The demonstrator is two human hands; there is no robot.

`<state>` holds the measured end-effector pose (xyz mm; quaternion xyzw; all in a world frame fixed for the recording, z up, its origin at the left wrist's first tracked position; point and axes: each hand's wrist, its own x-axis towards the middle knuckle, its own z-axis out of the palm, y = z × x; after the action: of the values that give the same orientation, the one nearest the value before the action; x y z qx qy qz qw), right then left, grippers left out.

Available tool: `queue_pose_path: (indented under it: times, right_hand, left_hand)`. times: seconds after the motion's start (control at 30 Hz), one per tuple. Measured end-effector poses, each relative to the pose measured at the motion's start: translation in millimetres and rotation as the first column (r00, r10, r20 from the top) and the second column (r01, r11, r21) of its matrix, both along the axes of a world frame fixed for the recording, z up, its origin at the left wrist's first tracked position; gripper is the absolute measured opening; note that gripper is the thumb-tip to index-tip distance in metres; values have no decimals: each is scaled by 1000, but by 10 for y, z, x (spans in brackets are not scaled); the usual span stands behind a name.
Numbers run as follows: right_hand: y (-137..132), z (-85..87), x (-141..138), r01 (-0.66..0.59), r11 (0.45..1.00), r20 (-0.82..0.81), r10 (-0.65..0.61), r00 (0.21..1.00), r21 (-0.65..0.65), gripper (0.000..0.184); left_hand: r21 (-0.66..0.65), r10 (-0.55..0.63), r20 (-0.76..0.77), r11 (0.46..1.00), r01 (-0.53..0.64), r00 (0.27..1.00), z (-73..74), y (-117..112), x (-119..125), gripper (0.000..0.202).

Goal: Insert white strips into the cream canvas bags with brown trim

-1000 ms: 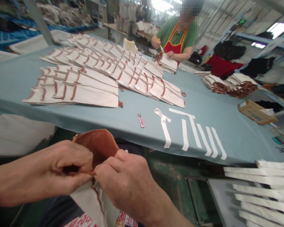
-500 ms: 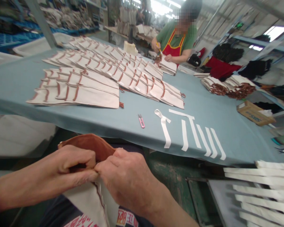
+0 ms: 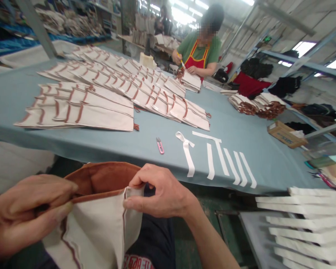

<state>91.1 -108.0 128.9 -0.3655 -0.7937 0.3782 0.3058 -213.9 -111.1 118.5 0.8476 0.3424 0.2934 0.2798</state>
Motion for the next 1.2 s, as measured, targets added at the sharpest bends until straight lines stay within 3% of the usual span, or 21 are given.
queue_pose_path:
  times: [0.07,0.17,0.33,0.47,0.7,0.8,0.93,1.07,1.2]
  right_hand:
    - [-32,28,-36,-25,999,-60,22,998,-47,22]
    - [-60,81,-124,-56,994,-116,45,992,-95,23]
    - [-37,109,-191,-50,982,-113,30,993,-184,19]
    - [-50,118,-158,1,965,-59,-17,998,-261,18]
    - [-31,74,-148,26,962,-46,-39,998,-272,17]
    - [12,48,-184,0,962,-87,-25,996,-275,21]
    - [45,32,-234,-23,959,-122,-12,993,-283,26]
    - [47,12,-260,-20,966,-134,-15,991,-256,23]
    - [50,-7,-275,-55,962,-174,8,985,-267,20]
  left_hand:
    - [-116,-31,-8,993,30,999,-9,150,-69,37]
    - [-190,-78,-38,979,69,996,24,296,-66,15]
    - [-120,-217,26,968,218,976,117,306,247,12]
    - [-43,-235,90,970,240,968,142,310,482,15]
    - [29,-295,2,955,295,956,221,329,518,26]
    - [-125,-240,15,963,240,971,289,292,530,26]
    - [-417,-182,100,885,207,978,323,237,562,27]
    - [-478,-108,135,863,160,985,277,211,554,27]
    - [-596,-75,130,791,138,989,230,207,503,27]
